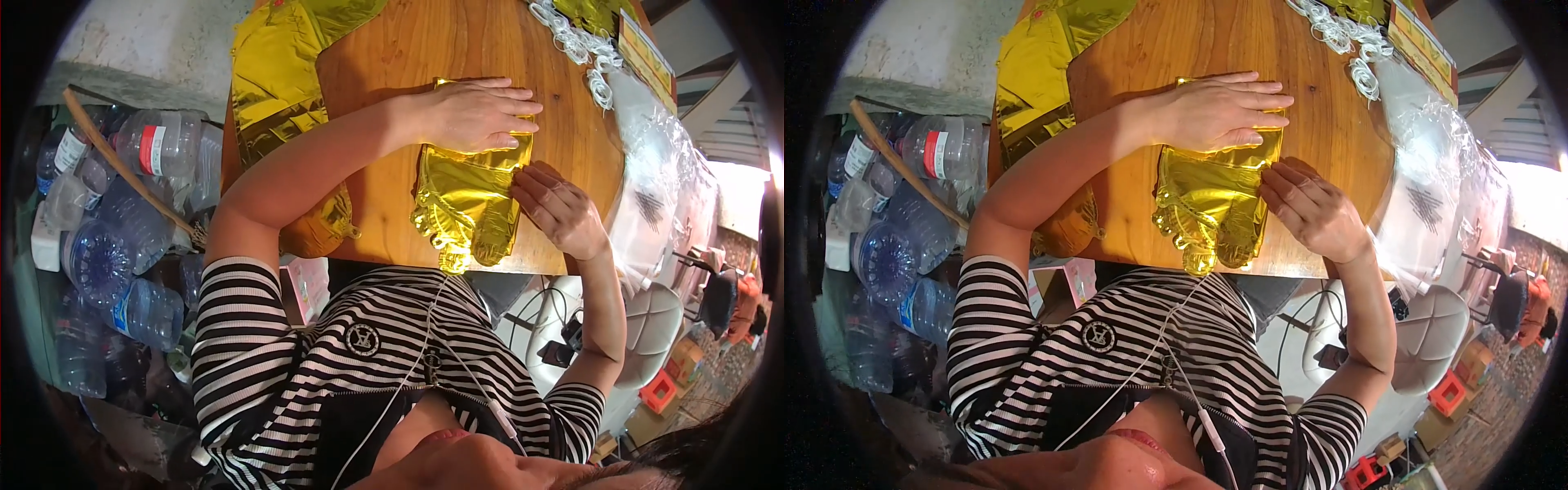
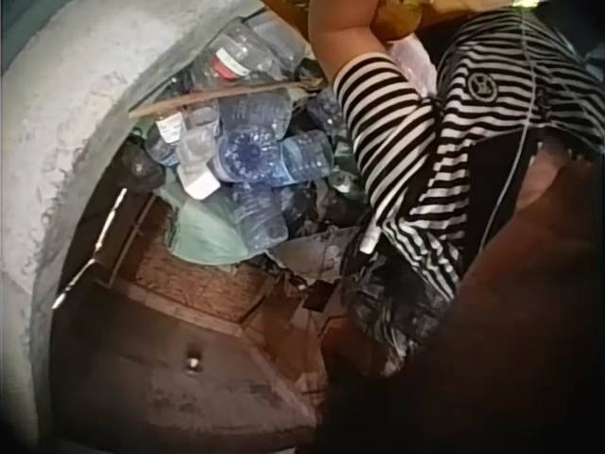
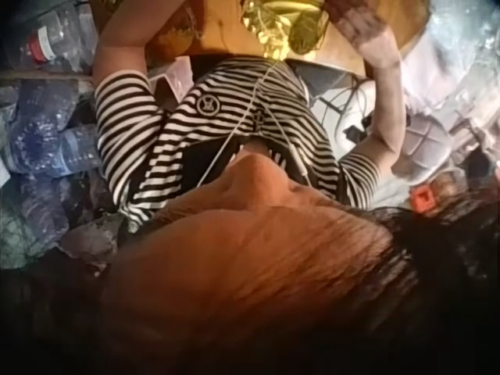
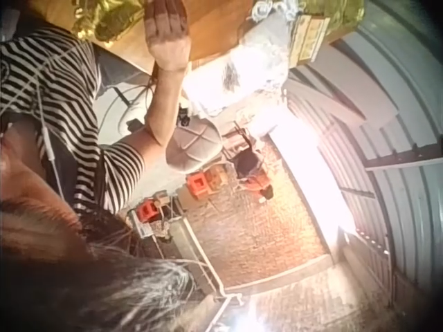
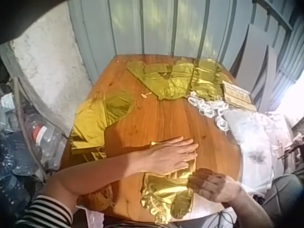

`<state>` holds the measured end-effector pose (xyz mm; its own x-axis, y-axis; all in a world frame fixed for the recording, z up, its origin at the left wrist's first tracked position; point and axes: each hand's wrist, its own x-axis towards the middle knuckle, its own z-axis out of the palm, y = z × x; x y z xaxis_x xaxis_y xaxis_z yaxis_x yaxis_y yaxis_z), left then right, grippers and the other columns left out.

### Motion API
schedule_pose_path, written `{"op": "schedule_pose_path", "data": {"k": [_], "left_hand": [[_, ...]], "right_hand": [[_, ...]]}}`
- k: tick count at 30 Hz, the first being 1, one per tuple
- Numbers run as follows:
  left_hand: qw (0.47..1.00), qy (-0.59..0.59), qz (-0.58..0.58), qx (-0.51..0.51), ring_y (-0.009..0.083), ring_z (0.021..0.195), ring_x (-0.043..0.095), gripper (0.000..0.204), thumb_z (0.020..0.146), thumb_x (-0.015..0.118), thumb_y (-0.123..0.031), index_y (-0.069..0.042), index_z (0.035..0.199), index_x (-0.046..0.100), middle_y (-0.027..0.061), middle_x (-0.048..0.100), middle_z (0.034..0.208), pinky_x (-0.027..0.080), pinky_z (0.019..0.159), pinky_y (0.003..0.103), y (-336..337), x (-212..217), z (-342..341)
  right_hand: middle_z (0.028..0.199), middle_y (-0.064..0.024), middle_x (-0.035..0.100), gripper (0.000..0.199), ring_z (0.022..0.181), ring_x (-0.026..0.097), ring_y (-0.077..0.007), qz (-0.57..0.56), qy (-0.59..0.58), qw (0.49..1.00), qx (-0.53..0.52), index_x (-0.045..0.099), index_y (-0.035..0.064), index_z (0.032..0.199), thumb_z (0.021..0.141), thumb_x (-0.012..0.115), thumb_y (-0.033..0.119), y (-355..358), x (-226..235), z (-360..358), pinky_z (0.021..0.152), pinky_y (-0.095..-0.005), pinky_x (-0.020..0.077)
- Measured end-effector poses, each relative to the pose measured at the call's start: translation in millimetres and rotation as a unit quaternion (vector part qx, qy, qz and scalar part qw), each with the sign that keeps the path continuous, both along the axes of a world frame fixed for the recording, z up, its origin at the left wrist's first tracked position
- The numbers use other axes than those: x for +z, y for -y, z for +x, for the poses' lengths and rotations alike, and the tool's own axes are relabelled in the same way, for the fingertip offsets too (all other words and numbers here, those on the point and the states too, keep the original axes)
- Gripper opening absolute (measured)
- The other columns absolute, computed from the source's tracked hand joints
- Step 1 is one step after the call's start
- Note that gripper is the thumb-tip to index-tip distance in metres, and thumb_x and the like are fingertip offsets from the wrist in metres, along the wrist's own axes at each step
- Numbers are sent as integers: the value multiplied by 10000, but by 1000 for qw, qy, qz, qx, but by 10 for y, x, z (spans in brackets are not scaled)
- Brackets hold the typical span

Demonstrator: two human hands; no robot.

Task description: The person flattens and folds deflated foil balloons by hand on a wooden table.

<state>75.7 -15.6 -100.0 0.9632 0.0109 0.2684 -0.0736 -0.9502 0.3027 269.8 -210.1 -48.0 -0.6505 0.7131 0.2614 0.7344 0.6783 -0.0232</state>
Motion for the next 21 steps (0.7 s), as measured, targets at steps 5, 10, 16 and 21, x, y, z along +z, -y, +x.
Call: {"op": "schedule_pose_path", "data": {"k": [5,10,16,21], "left_hand": [[1000,1,25,6,269,1522,330,481,1056,518,-357,-119,1474,535,101,412,1615,220,1272,474,30,20,3],[1000,18,15,-5,269,1518,337,479,1040,546,-344,-108,1457,545,104,412,1613,229,1270,474,33,16,9],[1000,4,14,4,278,1518,335,488,1027,573,-326,-105,1461,541,106,404,1617,226,1273,464,37,49,-38],[1000,-12,24,12,271,1528,313,503,1034,562,-319,-120,1495,517,103,390,1625,213,1280,458,41,77,-33]], "right_hand": [[1209,-102,703,332,1151,690,-282,-9,0,1000,1,726,24,1153,824,724,61,-10,21,16,964,-367,576],[1180,-95,706,316,1119,697,-283,-31,-57,997,-37,728,32,1110,799,780,59,8,38,-42,956,-380,574],[1219,-106,650,230,1181,654,-337,-22,-107,992,-70,719,46,1010,810,819,102,-13,6,-88,997,-440,564],[1267,-128,660,297,1219,641,-342,-40,-103,991,-73,726,29,1114,829,788,87,-29,19,-73,1034,-448,551]]}}
